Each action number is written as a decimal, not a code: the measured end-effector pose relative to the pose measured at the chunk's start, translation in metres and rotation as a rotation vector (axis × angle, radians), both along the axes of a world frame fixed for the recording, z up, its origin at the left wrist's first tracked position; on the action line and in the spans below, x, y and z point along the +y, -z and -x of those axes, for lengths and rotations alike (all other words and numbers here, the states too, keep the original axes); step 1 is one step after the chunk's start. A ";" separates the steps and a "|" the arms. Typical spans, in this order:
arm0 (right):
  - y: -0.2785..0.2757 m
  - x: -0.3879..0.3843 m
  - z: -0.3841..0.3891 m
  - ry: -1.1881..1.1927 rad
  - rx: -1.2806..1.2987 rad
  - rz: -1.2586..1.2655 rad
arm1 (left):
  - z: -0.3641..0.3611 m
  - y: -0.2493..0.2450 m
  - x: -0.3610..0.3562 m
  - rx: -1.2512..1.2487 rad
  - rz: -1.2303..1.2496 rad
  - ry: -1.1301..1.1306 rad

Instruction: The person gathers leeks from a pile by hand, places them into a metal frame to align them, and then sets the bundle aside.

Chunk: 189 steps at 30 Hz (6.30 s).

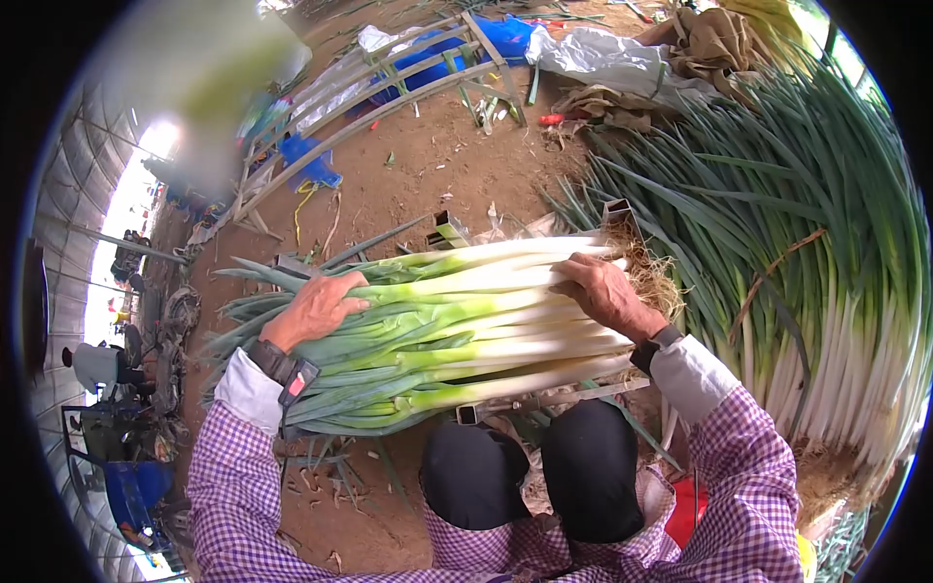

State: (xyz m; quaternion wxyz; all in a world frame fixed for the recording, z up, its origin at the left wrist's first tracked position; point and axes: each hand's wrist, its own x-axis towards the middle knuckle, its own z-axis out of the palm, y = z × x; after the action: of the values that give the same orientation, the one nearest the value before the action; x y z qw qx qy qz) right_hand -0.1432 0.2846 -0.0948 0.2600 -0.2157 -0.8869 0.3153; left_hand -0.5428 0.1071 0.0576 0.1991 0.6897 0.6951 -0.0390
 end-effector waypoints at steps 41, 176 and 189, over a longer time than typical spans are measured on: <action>0.015 0.047 -0.010 0.524 -0.297 -0.224 | 0.049 0.059 0.040 -0.434 -0.036 -0.296; -0.009 0.014 0.009 0.114 -0.235 0.080 | 0.022 0.124 0.010 0.292 -0.342 -0.134; 0.030 -0.012 -0.025 0.228 -0.136 0.099 | -0.053 0.043 -0.033 0.135 -0.488 0.011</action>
State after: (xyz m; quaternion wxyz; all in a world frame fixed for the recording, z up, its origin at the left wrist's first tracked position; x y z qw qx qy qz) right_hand -0.1186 0.2725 -0.1244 0.2224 -0.3485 -0.8555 0.3119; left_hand -0.4893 0.0740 0.0145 -0.0202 0.7169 0.6919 0.0828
